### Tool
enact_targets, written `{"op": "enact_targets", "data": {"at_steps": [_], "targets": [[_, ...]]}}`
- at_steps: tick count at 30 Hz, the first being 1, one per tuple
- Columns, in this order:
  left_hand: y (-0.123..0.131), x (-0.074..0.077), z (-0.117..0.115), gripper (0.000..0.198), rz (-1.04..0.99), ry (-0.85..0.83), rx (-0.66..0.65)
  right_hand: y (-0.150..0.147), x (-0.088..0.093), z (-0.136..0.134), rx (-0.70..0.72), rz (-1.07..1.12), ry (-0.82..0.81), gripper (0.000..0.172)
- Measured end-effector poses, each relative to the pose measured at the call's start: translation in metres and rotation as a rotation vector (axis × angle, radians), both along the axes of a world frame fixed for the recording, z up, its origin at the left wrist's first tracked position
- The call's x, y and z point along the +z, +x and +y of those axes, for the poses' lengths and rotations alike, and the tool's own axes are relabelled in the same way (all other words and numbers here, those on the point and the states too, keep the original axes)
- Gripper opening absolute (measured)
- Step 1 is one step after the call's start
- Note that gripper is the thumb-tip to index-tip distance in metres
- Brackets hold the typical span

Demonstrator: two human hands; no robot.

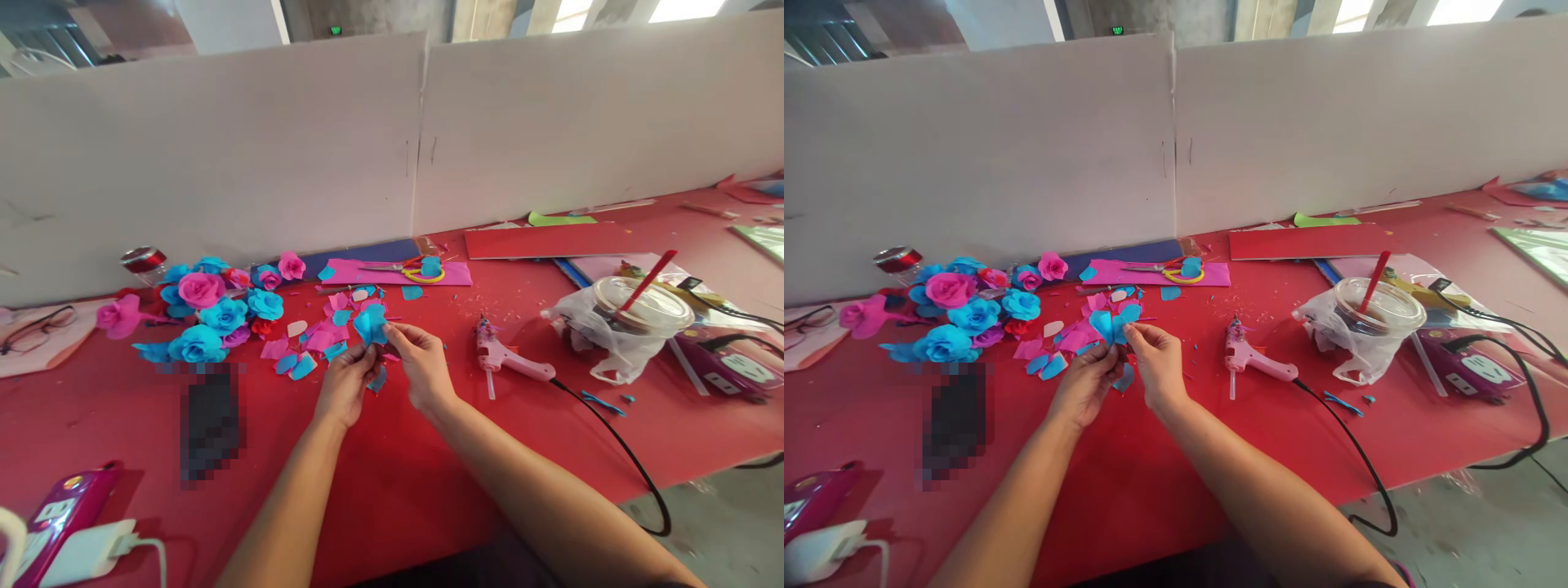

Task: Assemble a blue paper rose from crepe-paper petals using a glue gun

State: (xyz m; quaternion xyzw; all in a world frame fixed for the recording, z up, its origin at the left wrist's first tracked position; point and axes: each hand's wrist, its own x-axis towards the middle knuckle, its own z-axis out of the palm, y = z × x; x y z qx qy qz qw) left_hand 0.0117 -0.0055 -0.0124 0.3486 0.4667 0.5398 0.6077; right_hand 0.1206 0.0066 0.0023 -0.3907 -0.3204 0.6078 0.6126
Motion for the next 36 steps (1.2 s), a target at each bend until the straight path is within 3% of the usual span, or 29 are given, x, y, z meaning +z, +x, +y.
{"op": "enact_targets", "data": {"at_steps": [12, 20, 36], "targets": [[-0.002, -0.002, 0.0, 0.027, 0.06, -0.011, 0.021, 0.002, 0.0, -0.006, 0.003, -0.162, 0.132, 0.018], [-0.002, -0.004, -0.001, 0.026, 0.103, 0.049, 0.042, 0.007, 0.001, -0.002, 0.088, -0.047, 0.156, 0.012], [-0.005, -0.004, -0.004, 0.019, 0.47, 0.179, 0.063, 0.011, -0.005, 0.002, 0.173, -0.052, 0.238, 0.023]]}}
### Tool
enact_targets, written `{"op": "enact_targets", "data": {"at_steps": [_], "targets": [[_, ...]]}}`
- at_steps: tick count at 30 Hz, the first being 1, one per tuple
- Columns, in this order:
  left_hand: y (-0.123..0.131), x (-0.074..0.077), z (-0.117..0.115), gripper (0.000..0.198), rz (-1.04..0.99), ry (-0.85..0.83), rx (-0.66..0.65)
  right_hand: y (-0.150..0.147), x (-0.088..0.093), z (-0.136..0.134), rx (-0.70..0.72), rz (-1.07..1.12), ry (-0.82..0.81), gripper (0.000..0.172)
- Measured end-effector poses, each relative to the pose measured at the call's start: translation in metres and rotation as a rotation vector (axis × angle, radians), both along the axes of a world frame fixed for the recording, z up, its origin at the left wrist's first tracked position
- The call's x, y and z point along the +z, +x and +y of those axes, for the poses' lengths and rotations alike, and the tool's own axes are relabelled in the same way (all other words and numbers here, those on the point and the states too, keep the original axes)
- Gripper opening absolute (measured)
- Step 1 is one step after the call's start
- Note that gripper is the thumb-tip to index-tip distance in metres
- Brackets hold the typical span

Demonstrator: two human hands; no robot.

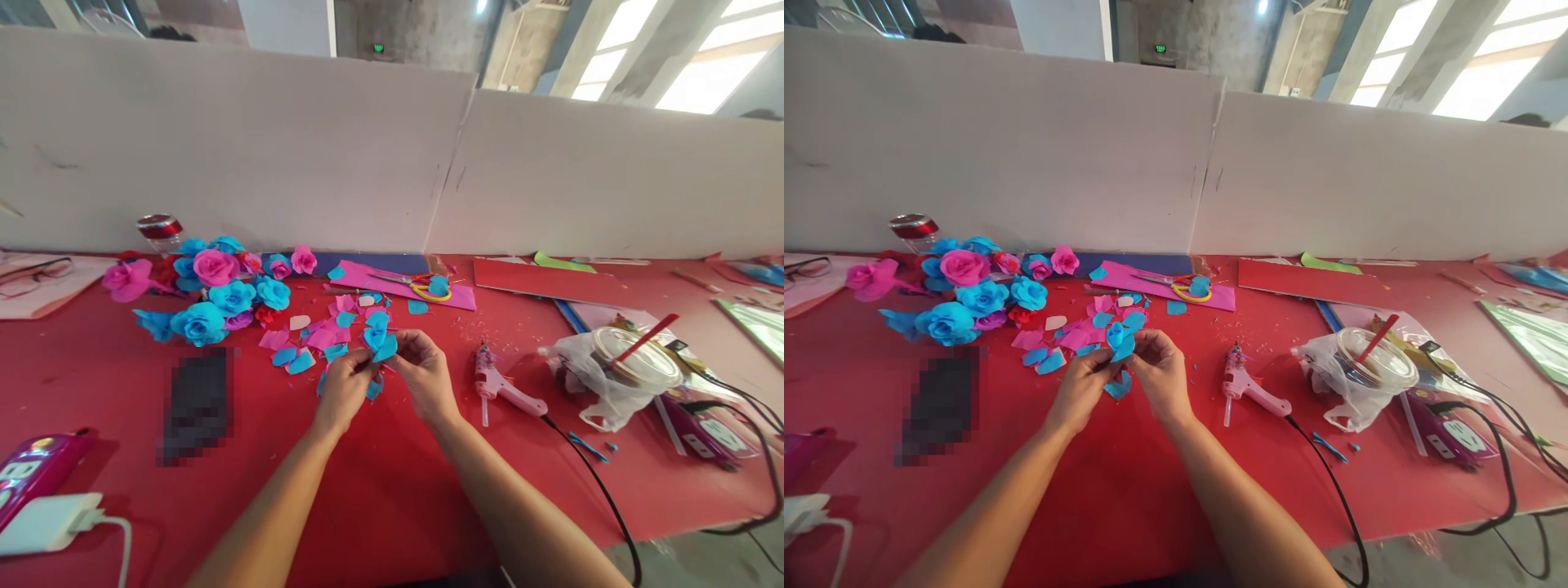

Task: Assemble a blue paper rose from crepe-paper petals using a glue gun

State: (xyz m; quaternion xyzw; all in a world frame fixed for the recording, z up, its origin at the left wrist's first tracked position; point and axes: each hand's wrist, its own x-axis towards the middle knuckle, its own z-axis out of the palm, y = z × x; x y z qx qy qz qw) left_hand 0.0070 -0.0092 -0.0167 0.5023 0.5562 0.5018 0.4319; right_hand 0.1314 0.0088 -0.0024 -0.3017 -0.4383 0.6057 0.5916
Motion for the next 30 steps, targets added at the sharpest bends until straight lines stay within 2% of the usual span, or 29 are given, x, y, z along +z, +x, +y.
{"op": "enact_targets", "data": {"at_steps": [5, 10, 14, 20, 26, 30], "targets": [[-0.001, 0.005, -0.002, 0.021, 0.17, 0.113, -0.001, 0.001, 0.0, -0.001, -0.013, -0.058, 0.043, 0.023], [0.001, 0.011, -0.005, 0.02, 0.266, 0.183, 0.038, 0.0, 0.0, -0.002, -0.07, -0.144, 0.098, 0.032], [0.002, 0.012, -0.007, 0.02, 0.265, 0.219, 0.057, -0.001, 0.004, -0.005, -0.109, -0.191, 0.166, 0.038], [0.002, 0.008, -0.006, 0.018, 0.274, 0.281, 0.067, -0.002, 0.009, -0.01, -0.188, -0.28, 0.182, 0.046], [0.002, 0.007, -0.006, 0.021, 0.251, 0.258, 0.077, -0.002, 0.01, -0.013, -0.189, -0.282, 0.211, 0.046], [0.0, 0.004, -0.005, 0.02, 0.156, 0.193, 0.091, -0.001, 0.016, -0.017, -0.173, -0.211, 0.229, 0.043]]}}
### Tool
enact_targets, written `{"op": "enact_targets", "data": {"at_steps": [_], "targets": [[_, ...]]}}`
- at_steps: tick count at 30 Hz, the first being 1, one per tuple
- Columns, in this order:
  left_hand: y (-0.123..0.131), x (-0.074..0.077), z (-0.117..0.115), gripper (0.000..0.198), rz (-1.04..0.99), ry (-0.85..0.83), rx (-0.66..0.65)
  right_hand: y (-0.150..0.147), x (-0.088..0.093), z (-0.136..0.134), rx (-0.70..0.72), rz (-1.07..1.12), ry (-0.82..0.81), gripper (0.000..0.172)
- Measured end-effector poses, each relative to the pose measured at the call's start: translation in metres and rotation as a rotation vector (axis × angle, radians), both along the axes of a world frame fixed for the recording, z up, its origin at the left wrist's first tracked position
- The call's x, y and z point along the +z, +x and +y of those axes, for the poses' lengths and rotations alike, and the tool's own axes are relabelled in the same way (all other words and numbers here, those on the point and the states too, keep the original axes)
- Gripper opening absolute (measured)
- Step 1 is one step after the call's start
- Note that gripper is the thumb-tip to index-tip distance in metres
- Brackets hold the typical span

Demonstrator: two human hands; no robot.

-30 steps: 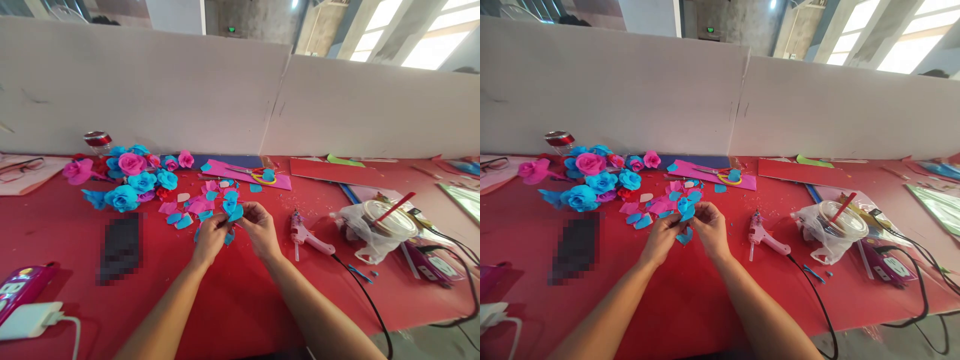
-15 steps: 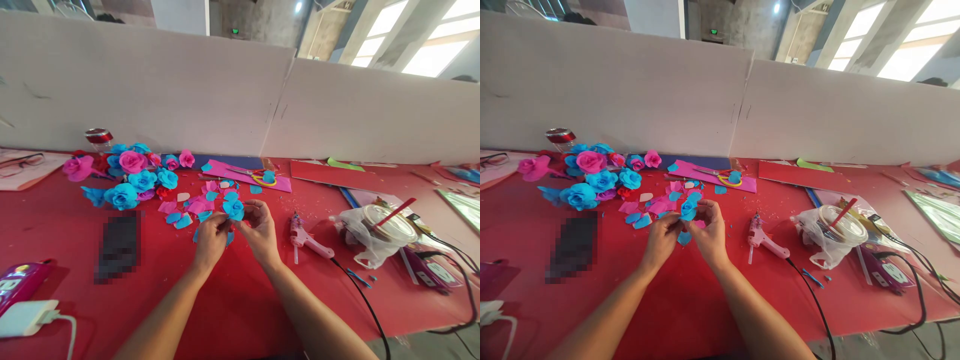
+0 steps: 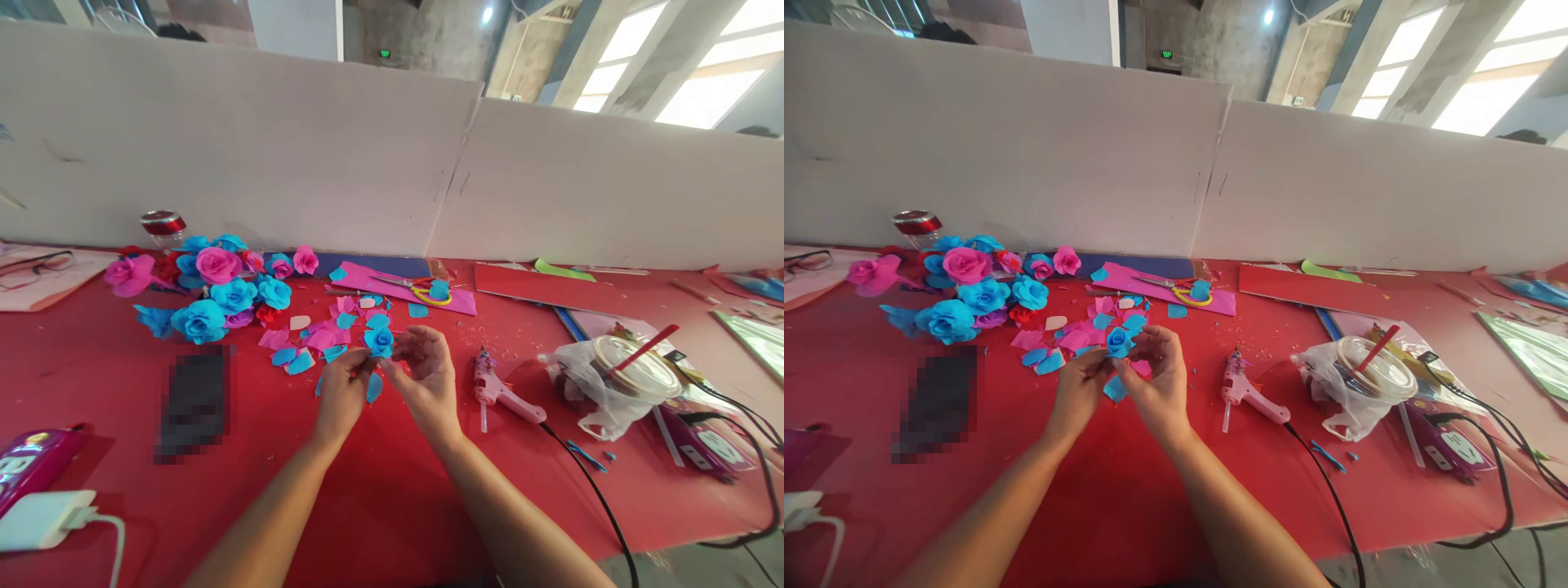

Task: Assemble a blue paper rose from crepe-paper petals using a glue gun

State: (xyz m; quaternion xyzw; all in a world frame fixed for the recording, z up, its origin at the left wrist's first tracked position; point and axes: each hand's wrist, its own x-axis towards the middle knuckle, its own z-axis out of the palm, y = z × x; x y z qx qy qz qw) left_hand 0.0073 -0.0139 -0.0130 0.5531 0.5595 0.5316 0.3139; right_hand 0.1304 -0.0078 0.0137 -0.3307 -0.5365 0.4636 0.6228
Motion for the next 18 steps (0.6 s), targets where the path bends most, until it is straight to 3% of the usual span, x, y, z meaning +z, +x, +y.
{"op": "enact_targets", "data": {"at_steps": [3, 6, 9, 12, 18], "targets": [[0.0002, -0.002, 0.0019, 0.021, -0.12, -0.058, -0.006, 0.0022, 0.0031, -0.0029, 0.027, 0.062, 0.007, 0.032], [0.0024, -0.0008, 0.0021, 0.024, -0.317, -0.096, -0.046, 0.0038, 0.0007, -0.0032, -0.06, 0.091, 0.02, 0.025], [0.0039, 0.0015, 0.0005, 0.025, -0.429, -0.098, -0.111, 0.0037, -0.0026, -0.0014, -0.092, -0.089, 0.01, 0.016], [0.0034, 0.0017, -0.0011, 0.023, -0.381, -0.078, -0.153, 0.0024, -0.002, -0.0006, -0.041, -0.277, -0.005, 0.014], [0.0034, 0.0014, -0.0025, 0.023, -0.243, -0.109, -0.168, 0.003, 0.0016, -0.0019, -0.057, -0.252, -0.04, 0.012]]}}
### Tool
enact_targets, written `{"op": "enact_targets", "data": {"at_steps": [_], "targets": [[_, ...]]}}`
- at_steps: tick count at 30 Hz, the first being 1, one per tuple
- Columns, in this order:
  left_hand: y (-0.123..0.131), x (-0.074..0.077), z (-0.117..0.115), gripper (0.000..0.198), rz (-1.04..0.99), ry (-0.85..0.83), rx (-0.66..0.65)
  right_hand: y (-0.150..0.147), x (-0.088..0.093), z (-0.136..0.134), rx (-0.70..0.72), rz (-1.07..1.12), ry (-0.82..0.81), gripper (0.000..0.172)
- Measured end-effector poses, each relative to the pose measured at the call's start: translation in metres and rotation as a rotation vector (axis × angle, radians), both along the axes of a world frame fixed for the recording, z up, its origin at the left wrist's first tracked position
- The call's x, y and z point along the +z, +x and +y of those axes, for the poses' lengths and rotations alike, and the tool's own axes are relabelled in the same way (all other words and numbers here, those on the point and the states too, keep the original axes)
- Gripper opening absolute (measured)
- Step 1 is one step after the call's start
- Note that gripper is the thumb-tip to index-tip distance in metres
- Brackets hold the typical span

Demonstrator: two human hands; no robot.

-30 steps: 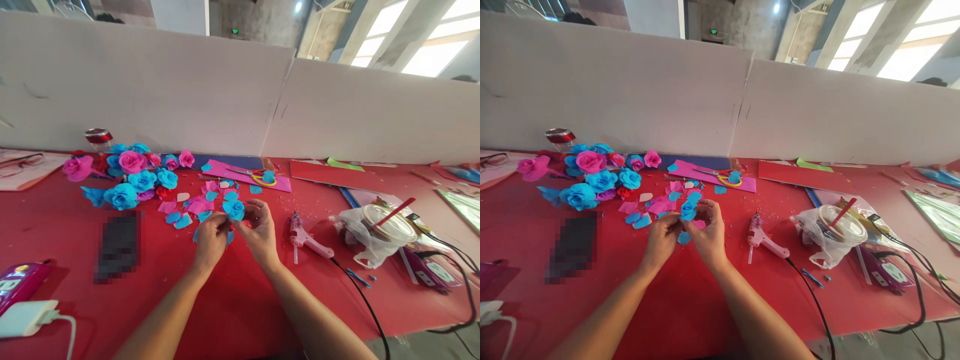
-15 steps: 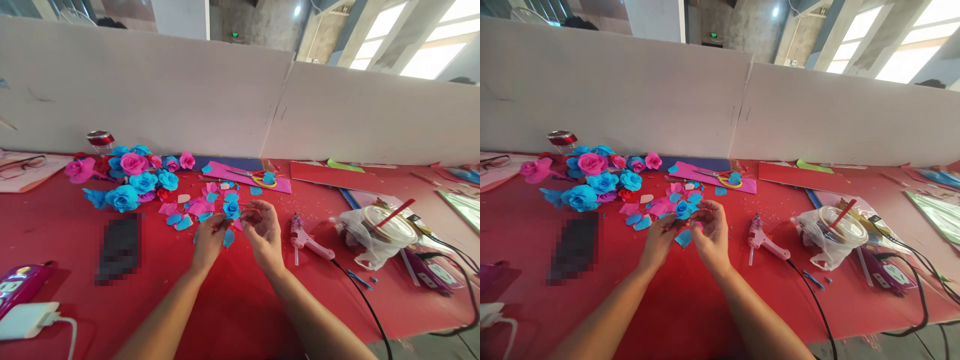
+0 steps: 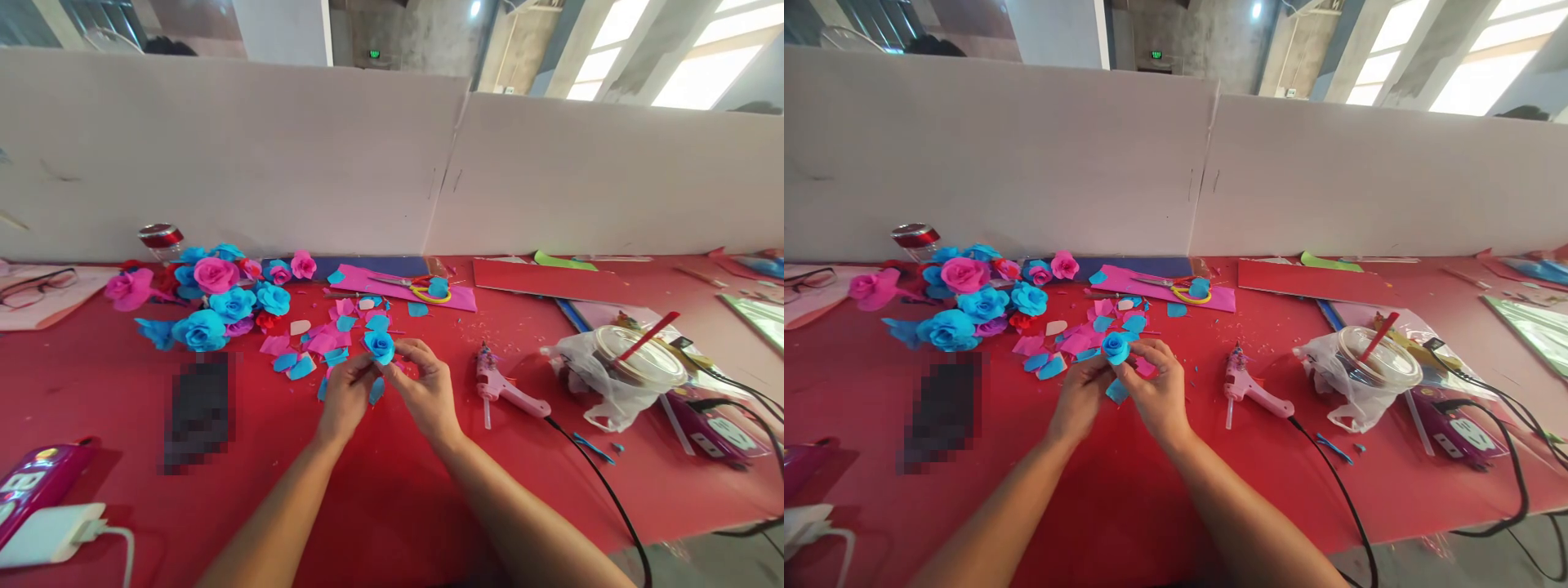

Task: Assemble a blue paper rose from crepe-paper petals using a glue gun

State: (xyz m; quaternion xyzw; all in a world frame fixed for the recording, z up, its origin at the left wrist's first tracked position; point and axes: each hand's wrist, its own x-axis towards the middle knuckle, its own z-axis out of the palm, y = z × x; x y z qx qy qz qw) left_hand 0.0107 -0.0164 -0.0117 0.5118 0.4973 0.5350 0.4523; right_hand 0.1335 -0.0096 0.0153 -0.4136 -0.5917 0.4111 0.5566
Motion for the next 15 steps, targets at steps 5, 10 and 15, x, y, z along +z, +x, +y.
{"op": "enact_targets", "data": {"at_steps": [5, 10, 15], "targets": [[0.0005, 0.0012, -0.0013, 0.025, 0.042, 0.013, 0.009, -0.0012, -0.0018, 0.0006, 0.01, -0.011, -0.004, 0.01], [0.0013, 0.0037, -0.003, 0.025, 0.131, -0.002, 0.062, -0.003, -0.0035, 0.0003, -0.002, -0.018, -0.009, 0.008], [0.0035, 0.0049, -0.0049, 0.021, 0.165, 0.031, 0.127, -0.0038, -0.0021, -0.0014, 0.002, 0.001, -0.007, 0.007]]}}
